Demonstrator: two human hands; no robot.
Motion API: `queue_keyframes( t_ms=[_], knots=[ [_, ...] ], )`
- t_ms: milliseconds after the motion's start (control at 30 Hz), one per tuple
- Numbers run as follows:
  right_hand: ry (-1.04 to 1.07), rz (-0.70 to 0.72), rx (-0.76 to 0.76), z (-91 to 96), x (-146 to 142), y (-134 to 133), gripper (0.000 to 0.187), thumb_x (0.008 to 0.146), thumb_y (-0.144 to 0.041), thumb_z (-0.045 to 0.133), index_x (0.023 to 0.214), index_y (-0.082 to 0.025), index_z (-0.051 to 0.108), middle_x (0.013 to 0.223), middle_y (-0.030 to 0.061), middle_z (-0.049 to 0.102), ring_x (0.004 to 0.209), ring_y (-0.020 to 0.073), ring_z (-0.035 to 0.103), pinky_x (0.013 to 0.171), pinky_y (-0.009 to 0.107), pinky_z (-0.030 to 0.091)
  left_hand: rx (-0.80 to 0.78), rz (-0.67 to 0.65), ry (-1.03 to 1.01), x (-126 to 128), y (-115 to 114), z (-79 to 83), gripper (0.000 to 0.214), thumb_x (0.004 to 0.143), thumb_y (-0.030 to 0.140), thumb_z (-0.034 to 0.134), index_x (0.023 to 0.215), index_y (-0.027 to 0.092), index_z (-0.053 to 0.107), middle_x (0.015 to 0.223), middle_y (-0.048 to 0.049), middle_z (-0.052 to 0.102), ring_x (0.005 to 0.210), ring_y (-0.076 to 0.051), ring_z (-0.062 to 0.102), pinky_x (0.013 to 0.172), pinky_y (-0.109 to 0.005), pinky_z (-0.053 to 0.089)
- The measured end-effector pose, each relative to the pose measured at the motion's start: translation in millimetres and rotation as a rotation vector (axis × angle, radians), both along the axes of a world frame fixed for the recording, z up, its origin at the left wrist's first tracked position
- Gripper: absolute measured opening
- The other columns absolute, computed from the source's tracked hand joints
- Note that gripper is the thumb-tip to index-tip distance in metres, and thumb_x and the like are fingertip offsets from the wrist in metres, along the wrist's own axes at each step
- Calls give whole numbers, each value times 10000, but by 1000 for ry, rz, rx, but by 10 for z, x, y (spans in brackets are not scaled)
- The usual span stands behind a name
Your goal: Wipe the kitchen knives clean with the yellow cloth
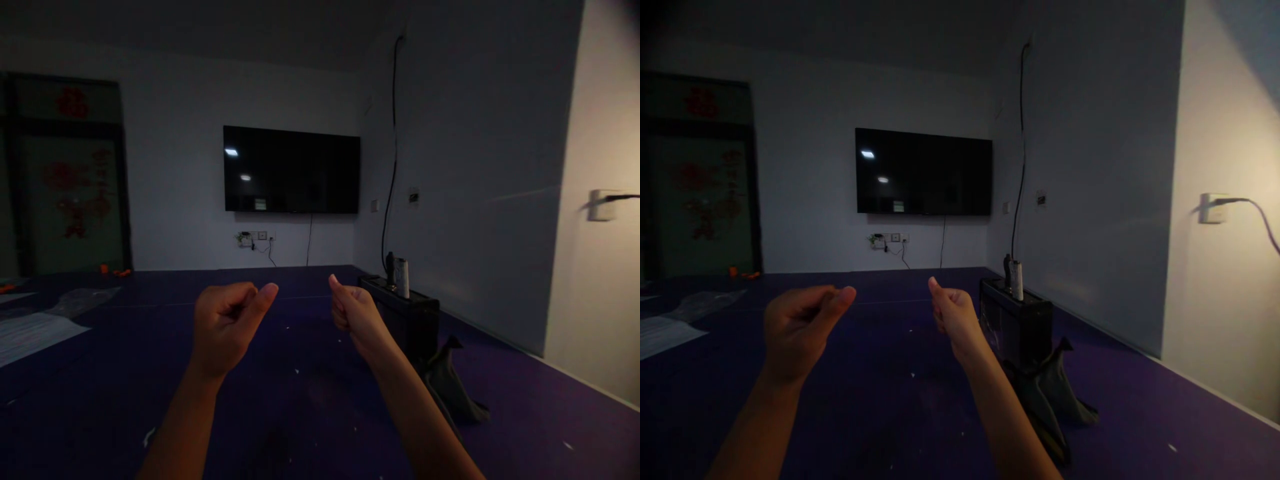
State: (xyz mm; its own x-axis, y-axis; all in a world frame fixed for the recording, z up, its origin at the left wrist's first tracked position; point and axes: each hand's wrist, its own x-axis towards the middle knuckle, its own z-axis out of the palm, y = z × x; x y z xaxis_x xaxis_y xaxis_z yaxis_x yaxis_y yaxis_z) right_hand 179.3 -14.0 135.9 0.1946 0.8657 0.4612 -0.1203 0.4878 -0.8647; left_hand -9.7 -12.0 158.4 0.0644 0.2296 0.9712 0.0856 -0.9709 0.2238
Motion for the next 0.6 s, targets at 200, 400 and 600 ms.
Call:
queue_keyframes(
  t_ms=[200, 400, 600],
  knots=[
    [-5, -33, 0, 7, -15, 2, 555, 573, -632, 645, 401, -208, 330, 328, -110, 227, 297, 23, 154, 327, 195, 82, -22, 11, -22, 12, 25, 3, 480, 776, 223, 585, 447, 160, 242, 440, 77, 193, 382, -28, 193, 366, -190, 167],
    [15, -107, 48, 15, 58, 4, 502, 595, -620, 636, 458, -188, 420, 359, -114, 231, 325, 29, 157, 348, 194, 93, -66, 56, -85, -26, 61, -1, 421, 802, 278, 542, 444, 175, 345, 434, 71, 271, 388, -44, 268, 382, -205, 217],
    [-108, -334, 131, 30, 279, 7, 434, 684, -573, 590, 532, -172, 527, 384, -89, 298, 347, 59, 246, 367, 211, 164, -212, 42, -83, -91, 123, -1, 408, 815, 377, 505, 463, 191, 415, 415, 58, 343, 383, -64, 337, 389, -219, 254]
  ],
)
